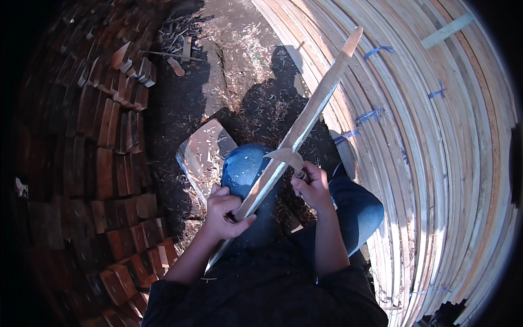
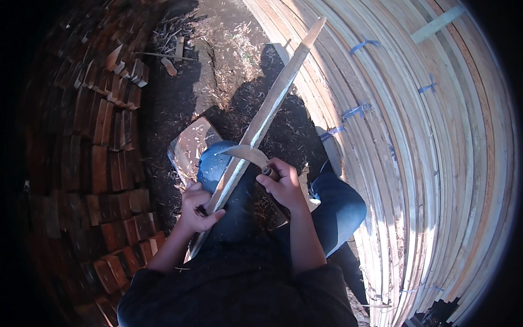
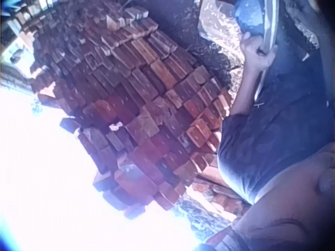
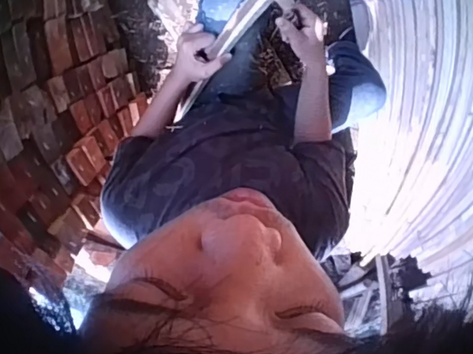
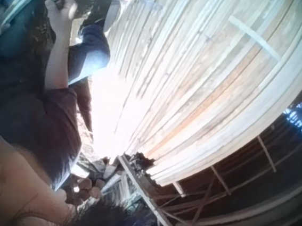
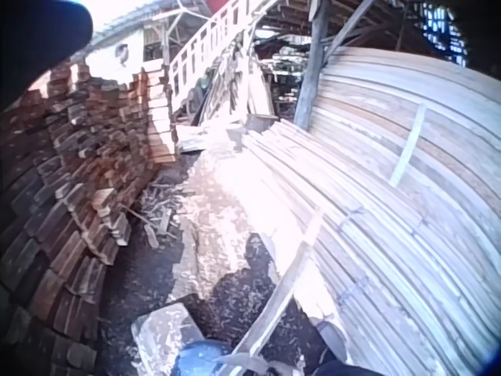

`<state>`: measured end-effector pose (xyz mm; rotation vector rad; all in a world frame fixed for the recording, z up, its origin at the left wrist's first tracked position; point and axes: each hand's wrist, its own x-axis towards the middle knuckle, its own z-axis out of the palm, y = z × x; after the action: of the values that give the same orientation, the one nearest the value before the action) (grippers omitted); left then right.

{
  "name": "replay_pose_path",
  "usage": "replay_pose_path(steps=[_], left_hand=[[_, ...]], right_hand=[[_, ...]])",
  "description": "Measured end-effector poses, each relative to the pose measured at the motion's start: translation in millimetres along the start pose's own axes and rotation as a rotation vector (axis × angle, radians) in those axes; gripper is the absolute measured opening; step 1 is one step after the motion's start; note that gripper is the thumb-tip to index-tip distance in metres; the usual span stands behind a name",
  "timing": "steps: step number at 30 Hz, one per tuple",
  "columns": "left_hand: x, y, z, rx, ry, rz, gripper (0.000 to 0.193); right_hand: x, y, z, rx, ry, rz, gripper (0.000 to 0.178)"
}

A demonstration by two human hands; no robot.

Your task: The person sits on the ground and uses a curved knife to shave and shape a long wooden plank resting on their lap. They repeatedly scrape the blade along the wood to remove thin shavings, refining the plank's edges and surface.

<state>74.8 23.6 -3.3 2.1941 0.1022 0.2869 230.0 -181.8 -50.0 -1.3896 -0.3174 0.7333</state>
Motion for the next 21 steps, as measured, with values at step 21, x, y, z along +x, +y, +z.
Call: replay_pose_path(steps=[21], left_hand=[[-1, 0, 1, 0.026, -0.006, -0.010, 0.044]], right_hand=[[-3, -26, -13, -0.398, 0.148, -0.302, 0.032]])
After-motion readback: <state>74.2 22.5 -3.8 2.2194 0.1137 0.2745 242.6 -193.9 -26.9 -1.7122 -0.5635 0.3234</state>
